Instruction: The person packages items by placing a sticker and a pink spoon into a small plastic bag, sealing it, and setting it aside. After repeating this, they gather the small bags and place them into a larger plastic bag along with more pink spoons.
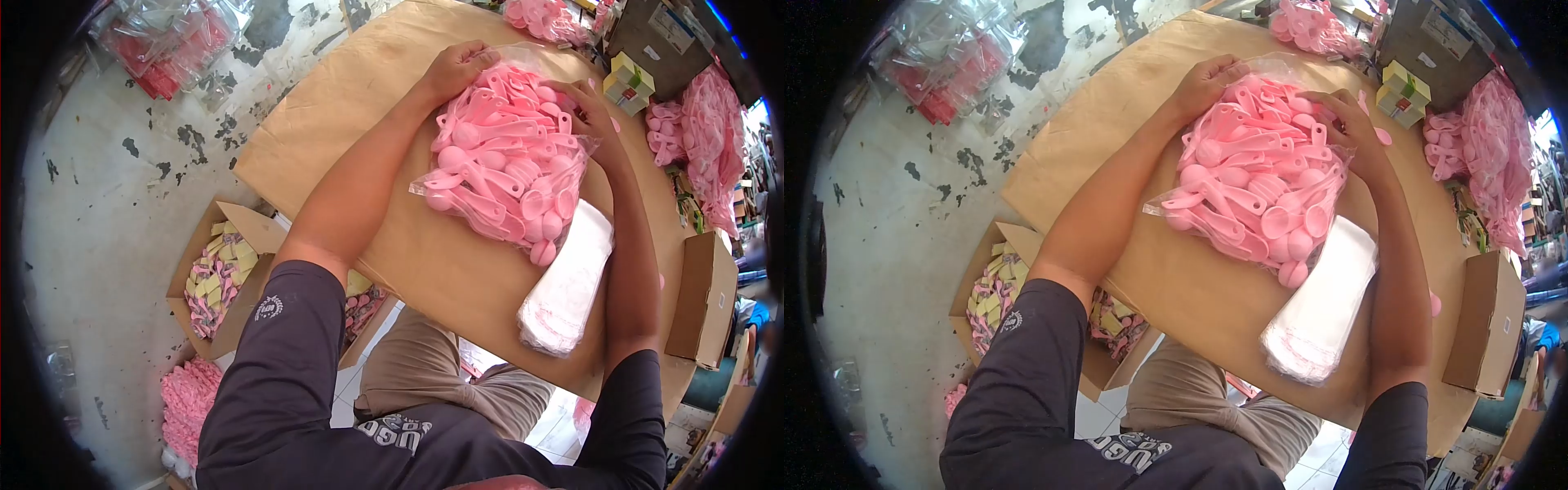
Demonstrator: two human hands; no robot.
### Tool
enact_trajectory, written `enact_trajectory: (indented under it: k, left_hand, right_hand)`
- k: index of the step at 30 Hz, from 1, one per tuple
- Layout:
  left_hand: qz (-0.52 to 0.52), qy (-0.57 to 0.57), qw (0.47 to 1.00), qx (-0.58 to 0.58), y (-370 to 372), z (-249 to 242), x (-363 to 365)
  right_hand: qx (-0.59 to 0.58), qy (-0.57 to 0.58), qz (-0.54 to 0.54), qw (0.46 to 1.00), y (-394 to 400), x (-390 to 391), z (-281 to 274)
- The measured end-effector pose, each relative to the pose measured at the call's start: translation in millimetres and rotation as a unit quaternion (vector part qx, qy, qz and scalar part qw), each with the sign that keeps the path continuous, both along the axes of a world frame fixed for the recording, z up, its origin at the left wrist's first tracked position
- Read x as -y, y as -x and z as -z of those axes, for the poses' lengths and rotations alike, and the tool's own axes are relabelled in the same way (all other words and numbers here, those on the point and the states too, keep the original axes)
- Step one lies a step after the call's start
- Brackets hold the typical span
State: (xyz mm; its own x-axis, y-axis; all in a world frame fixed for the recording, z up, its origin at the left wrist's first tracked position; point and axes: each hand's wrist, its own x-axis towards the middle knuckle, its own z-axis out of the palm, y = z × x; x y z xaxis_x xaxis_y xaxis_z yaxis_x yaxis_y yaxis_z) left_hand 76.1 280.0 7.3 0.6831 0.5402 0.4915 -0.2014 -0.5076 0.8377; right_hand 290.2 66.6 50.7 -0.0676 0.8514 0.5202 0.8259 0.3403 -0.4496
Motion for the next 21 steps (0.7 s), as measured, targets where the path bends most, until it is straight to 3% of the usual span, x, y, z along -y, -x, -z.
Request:
enact_trajectory:
  k: [1,3,4,6,9,11,16,18,20,21]
  left_hand:
    - [-0.001,0.002,1.000,0.000,0.9,0.2,1.9]
    - [0.034,0.011,0.998,0.043,-0.7,-1.9,5.7]
    - [0.039,0.012,0.998,0.045,1.9,-1.4,6.0]
    - [0.029,0.019,0.999,0.036,3.3,-0.4,5.7]
    - [0.052,0.056,0.996,0.048,8.3,-10.9,13.9]
    - [0.046,0.049,0.997,0.049,6.4,-7.4,3.9]
    - [0.006,0.081,0.995,0.049,4.9,2.5,-7.9]
    - [0.004,0.076,0.996,0.039,7.7,1.5,-8.4]
    - [0.001,0.071,0.997,0.028,7.2,-1.4,-4.2]
    - [-0.005,0.079,0.997,0.026,7.6,-3.4,-1.5]
  right_hand:
    - [0.000,0.002,-0.001,1.000,1.0,-0.5,3.2]
    - [-0.141,0.041,0.010,0.989,2.4,-1.6,8.7]
    - [-0.139,0.040,0.015,0.989,2.8,-3.5,11.8]
    - [-0.003,-0.027,0.074,0.997,-5.7,-3.4,11.6]
    - [0.027,-0.053,0.111,0.992,-3.3,2.2,5.1]
    - [-0.121,-0.040,0.096,0.987,5.2,7.7,-2.4]
    - [-0.176,-0.136,0.070,0.972,-24.8,6.2,-1.5]
    - [-0.374,-0.178,0.031,0.910,-29.3,11.7,-9.0]
    - [-0.366,-0.210,0.038,0.906,-49.3,13.3,-6.7]
    - [-0.345,-0.225,0.103,0.905,-59.2,12.5,-3.0]
